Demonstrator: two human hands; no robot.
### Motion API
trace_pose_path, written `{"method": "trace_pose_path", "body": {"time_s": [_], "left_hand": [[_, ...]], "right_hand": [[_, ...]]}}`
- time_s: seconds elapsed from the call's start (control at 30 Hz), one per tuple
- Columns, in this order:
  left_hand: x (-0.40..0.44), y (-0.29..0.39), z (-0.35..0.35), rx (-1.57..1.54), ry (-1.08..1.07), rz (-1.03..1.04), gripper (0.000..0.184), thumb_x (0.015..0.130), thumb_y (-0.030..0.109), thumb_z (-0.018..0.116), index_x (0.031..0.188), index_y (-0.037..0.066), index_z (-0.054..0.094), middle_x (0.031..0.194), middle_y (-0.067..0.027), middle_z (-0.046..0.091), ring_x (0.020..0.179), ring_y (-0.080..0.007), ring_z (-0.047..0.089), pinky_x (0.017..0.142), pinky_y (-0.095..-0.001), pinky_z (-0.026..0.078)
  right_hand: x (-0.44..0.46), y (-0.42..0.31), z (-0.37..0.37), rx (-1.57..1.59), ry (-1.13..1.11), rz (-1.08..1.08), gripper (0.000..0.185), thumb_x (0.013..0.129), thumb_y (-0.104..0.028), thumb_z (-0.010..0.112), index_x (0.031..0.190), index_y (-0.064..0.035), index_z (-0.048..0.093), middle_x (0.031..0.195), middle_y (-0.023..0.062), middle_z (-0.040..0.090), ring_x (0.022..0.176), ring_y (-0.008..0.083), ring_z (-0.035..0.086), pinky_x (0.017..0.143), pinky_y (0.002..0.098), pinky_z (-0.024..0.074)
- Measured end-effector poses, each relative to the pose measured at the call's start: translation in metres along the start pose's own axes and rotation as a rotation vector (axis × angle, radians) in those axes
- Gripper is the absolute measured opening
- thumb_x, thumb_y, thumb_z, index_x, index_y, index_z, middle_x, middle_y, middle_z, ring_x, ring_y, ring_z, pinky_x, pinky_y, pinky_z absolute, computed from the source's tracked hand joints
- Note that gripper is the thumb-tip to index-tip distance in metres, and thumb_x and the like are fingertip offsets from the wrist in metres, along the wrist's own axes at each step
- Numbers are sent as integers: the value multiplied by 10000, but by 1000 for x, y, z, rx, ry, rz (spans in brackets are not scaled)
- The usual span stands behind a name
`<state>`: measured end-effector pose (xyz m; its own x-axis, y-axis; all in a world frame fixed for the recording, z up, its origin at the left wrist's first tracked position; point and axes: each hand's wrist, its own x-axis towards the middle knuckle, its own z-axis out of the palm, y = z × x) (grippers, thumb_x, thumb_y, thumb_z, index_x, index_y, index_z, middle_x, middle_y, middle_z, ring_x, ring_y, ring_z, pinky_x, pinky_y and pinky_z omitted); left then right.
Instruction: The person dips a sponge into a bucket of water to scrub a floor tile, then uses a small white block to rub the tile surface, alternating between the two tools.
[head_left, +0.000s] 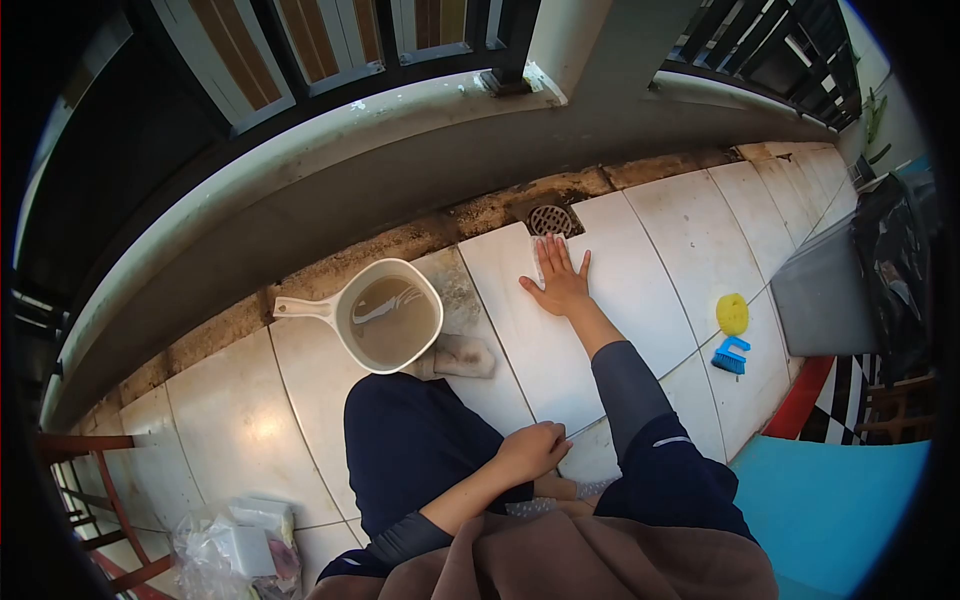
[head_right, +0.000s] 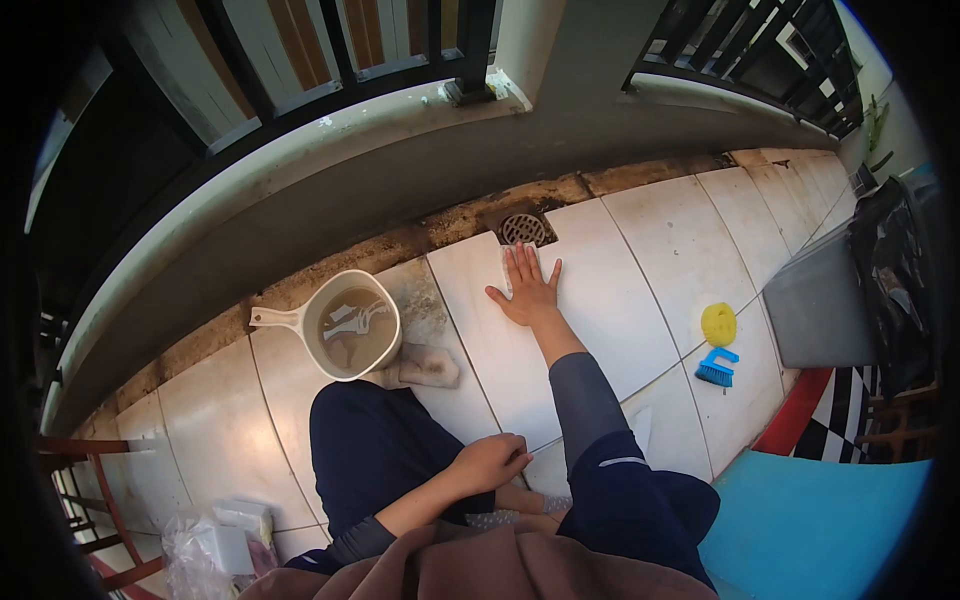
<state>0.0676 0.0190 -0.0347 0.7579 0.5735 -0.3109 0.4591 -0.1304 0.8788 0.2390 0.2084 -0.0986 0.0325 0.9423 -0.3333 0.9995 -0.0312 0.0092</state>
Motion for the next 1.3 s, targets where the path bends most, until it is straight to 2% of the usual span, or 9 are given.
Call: {"method": "trace_pose_path", "body": {"time_s": [0.17, 0.33, 0.43, 0.6, 0.73, 0.9, 1.1, 1.3], "left_hand": [[-2, -7, -2, -6, 47, 24, 267, 855, 253, 515, 808, -6, 561, 772, -170, 584, 745, -331, 565, 667, -398, 437], [-1, -11, 4, -8, 108, 128, 266, 835, 250, 527, 750, 1, 564, 719, -179, 585, 696, -343, 568, 638, -418, 433], [-8, -1, -2, 25, 15, 78, 267, 849, 251, 523, 827, -10, 574, 768, -178, 600, 729, -335, 575, 670, -399, 444], [-10, -2, 1, 38, 50, 53, 269, 843, 250, 523, 845, -11, 590, 796, -187, 613, 754, -335, 589, 684, -396, 451], [-10, 4, 2, -87, 90, 45, 279, 841, 259, 519, 822, -10, 592, 791, -185, 612, 751, -340, 587, 678, -403, 449], [-9, 4, 3, 81, 97, -11, 275, 840, 262, 521, 780, 0, 582, 752, -175, 598, 729, -340, 578, 659, -413, 445], [-11, 8, 2, 80, 113, -71, 292, 852, 281, 510, 747, 14, 564, 752, -162, 592, 732, -334, 579, 654, -416, 449], [-8, 8, 3, 103, 63, -116, 294, 873, 305, 475, 801, 30, 553, 818, -139, 578, 775, -318, 577, 677, -412, 461]], "right_hand": [[-32, 1, 13, -7, 40, -51, 846, 824, -681, 254, 1432, -153, -5, 1497, 19, -67, 1373, 180, -79, 1034, 576, -107], [-120, 13, 49, -23, 132, -176, 873, 813, -665, 325, 1432, -120, 41, 1500, 43, -15, 1378, 196, -46, 1029, 592, -90], [-184, 14, 65, -26, 88, -232, 886, 787, -613, 420, 1427, -96, 92, 1498, 68, 24, 1380, 212, -7, 1019, 622, -55], [-227, 9, 66, -66, 5, -257, 919, 735, -569, 494, 1419, -78, 129, 1494, 104, 43, 1381, 234, 25, 1002, 651, -35], [-205, 7, 58, -82, 26, -275, 853, 793, -570, 437, 1423, -92, 119, 1496, 83, 42, 1380, 230, 24, 1012, 637, -31], [-130, -4, 50, -40, 133, -239, 781, 850, -603, 326, 1429, -124, 113, 1500, 28, 25, 1379, 202, 5, 1034, 603, -35], [-36, -23, 20, -24, 73, -149, 772, 874, -594, 257, 1431, -115, 23, 1499, 36, -42, 1376, 206, -66, 1054, 562, -48], [33, -38, 2, -74, 89, -86, 789, 866, -629, 188, 1428, -108, -1, 1496, 29, -60, 1369, 174, -108, 1067, 483, -123]]}}
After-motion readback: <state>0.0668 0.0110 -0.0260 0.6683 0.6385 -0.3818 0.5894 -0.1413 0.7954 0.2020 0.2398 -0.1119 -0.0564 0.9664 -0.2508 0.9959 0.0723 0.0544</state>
